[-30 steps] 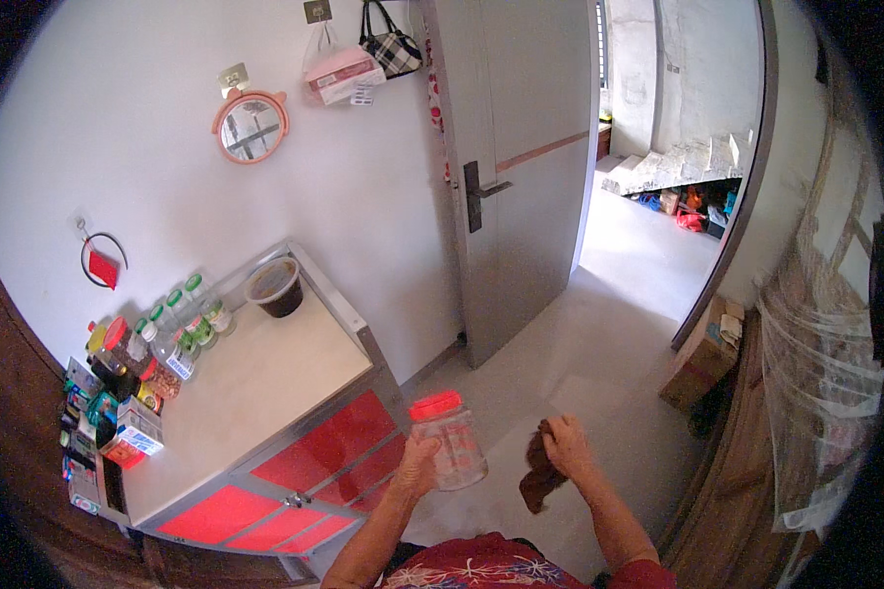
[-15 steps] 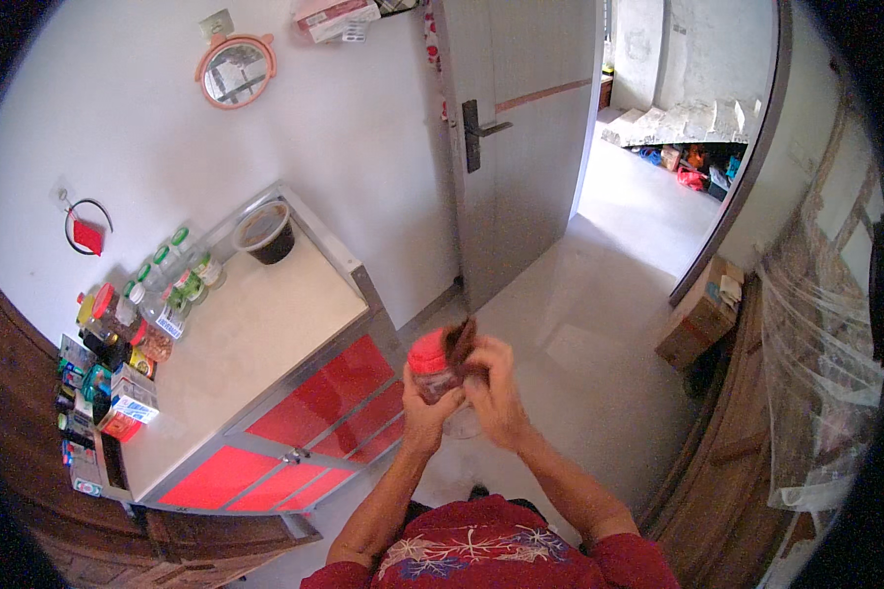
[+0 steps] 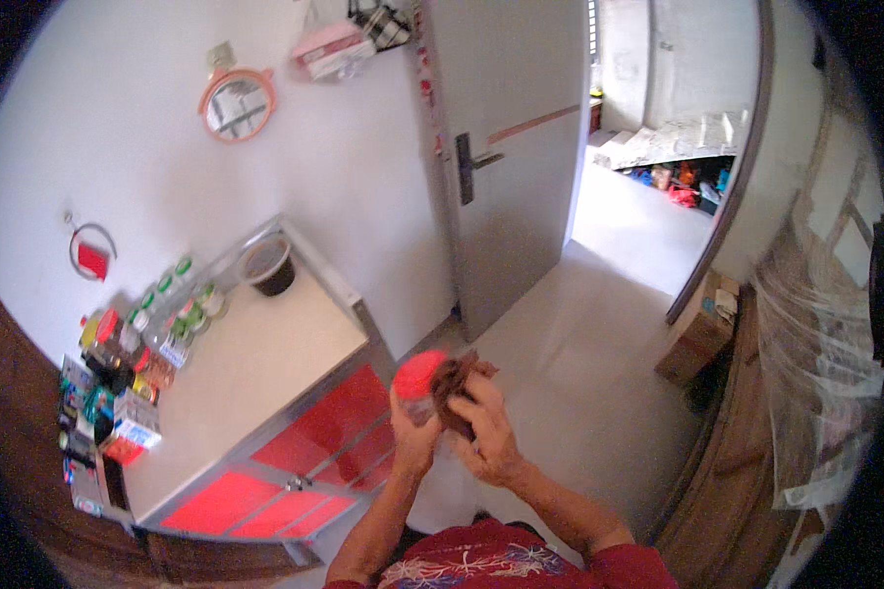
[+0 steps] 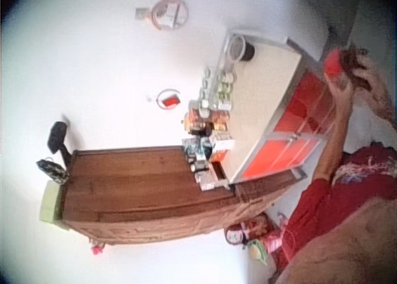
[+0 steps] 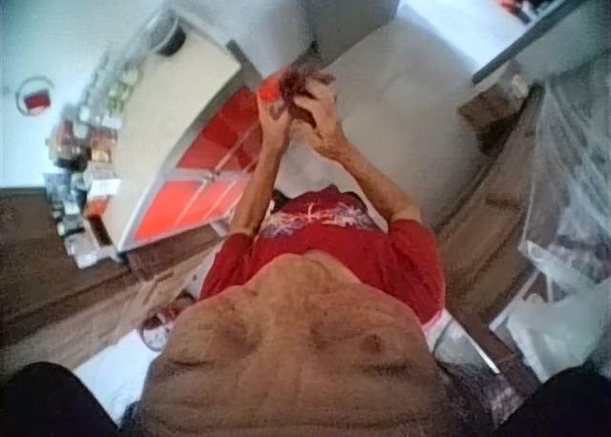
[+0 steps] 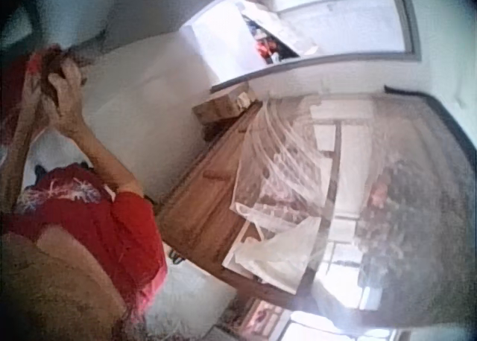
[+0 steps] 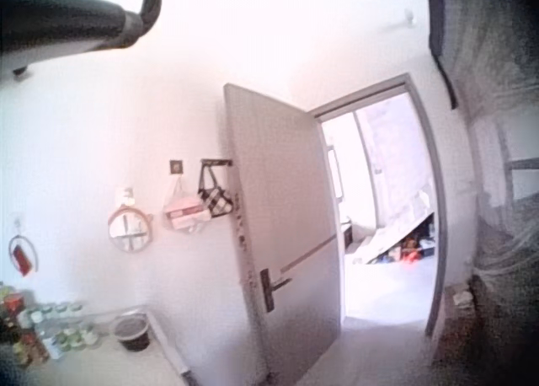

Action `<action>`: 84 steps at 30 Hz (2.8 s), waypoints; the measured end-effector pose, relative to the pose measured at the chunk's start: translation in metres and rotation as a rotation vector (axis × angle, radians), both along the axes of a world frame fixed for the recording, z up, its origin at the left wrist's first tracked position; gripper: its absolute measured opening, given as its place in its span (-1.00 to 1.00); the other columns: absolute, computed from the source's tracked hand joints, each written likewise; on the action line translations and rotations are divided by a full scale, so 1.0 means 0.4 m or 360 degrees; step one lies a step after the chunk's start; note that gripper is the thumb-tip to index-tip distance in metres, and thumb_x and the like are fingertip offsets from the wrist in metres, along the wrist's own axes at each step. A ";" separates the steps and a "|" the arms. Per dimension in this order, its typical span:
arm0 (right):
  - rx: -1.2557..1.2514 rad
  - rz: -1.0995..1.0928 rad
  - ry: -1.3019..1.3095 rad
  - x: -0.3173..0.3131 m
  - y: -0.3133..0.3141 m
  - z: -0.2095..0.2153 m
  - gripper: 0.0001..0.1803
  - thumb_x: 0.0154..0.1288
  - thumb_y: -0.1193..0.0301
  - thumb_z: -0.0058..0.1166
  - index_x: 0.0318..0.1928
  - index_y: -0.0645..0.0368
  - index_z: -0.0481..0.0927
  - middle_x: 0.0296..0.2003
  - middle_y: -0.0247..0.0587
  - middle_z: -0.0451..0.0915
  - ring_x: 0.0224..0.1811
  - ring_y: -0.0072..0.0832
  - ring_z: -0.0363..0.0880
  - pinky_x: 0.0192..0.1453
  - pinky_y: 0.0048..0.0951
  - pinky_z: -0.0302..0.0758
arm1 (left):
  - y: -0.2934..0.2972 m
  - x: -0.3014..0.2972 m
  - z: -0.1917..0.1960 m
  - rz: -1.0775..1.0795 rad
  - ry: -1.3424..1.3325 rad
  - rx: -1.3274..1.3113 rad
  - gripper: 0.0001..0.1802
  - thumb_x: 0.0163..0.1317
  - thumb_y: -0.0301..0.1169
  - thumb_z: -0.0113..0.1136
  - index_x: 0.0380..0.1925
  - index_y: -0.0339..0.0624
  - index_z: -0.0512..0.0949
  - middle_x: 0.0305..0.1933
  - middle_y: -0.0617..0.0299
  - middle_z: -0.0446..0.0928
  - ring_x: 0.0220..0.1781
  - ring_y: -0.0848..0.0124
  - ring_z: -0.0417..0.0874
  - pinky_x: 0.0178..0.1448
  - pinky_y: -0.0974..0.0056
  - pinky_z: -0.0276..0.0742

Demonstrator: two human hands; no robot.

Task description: The person wipes a white wall and door frame with a cloth, then moves to a cabinet and wipes its surface and several plastic containers. The person handles the containers one at a time, wiping them before placing them back.

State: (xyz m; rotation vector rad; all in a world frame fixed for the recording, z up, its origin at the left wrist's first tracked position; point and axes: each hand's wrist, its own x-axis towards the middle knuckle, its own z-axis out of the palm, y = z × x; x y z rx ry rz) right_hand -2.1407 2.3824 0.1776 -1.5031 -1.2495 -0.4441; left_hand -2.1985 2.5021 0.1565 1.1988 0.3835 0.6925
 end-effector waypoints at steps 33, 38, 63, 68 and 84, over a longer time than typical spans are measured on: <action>-0.0230 0.0484 0.2007 0.649 -0.123 0.056 -0.63 0.38 0.38 -0.13 0.12 0.31 0.37 0.02 -0.18 0.49 0.05 -0.43 0.47 0.21 -0.38 0.33 | -0.059 0.523 -0.010 -0.1111 -0.0095 0.0876 0.08 -0.37 -0.28 0.59 0.20 -0.22 0.15 0.15 0.08 0.33 0.20 0.25 0.38 0.27 0.14 0.27; -0.0498 -0.0374 0.0347 0.731 -0.120 0.105 -0.65 0.20 0.43 0.03 0.01 0.26 0.47 0.07 -0.12 0.46 0.14 -0.26 0.42 0.21 -0.27 0.33 | -0.042 0.735 0.020 -0.0975 -0.0095 0.1112 -0.01 -0.36 -0.20 0.56 0.15 -0.17 0.26 0.17 0.06 0.33 0.19 0.20 0.39 0.23 0.16 0.30; 0.0988 0.0240 0.2031 1.694 -0.486 0.046 -0.63 0.38 0.24 -0.26 -0.04 0.24 0.47 -0.13 -0.19 0.56 -0.05 -0.39 0.52 0.07 -0.35 0.48 | -0.370 1.710 0.072 -0.1228 -0.0391 0.1255 0.08 -0.39 -0.33 0.58 0.15 -0.23 0.09 0.19 0.02 0.28 0.21 0.20 0.38 0.30 0.07 0.25; 0.0453 -0.0155 0.1171 1.861 -0.527 0.077 -0.65 0.30 0.48 -0.17 0.09 0.24 0.38 0.06 -0.16 0.41 0.14 -0.36 0.39 0.28 -0.33 0.28 | -0.455 1.949 0.072 -0.1517 -0.0360 0.0054 0.08 -0.40 -0.41 0.57 0.16 -0.19 0.08 0.17 0.08 0.29 0.21 0.26 0.38 0.27 0.10 0.33; 0.1014 -0.0364 0.1504 2.628 -0.618 -0.171 -0.58 0.29 0.46 -0.12 0.17 0.20 0.30 0.11 -0.14 0.40 0.16 -0.30 0.38 0.24 -0.23 0.33 | -0.620 2.823 -0.074 -0.0906 -0.0426 0.0125 0.09 -0.39 -0.44 0.52 0.17 -0.14 0.02 0.15 0.07 0.23 0.19 0.22 0.35 0.22 0.10 0.38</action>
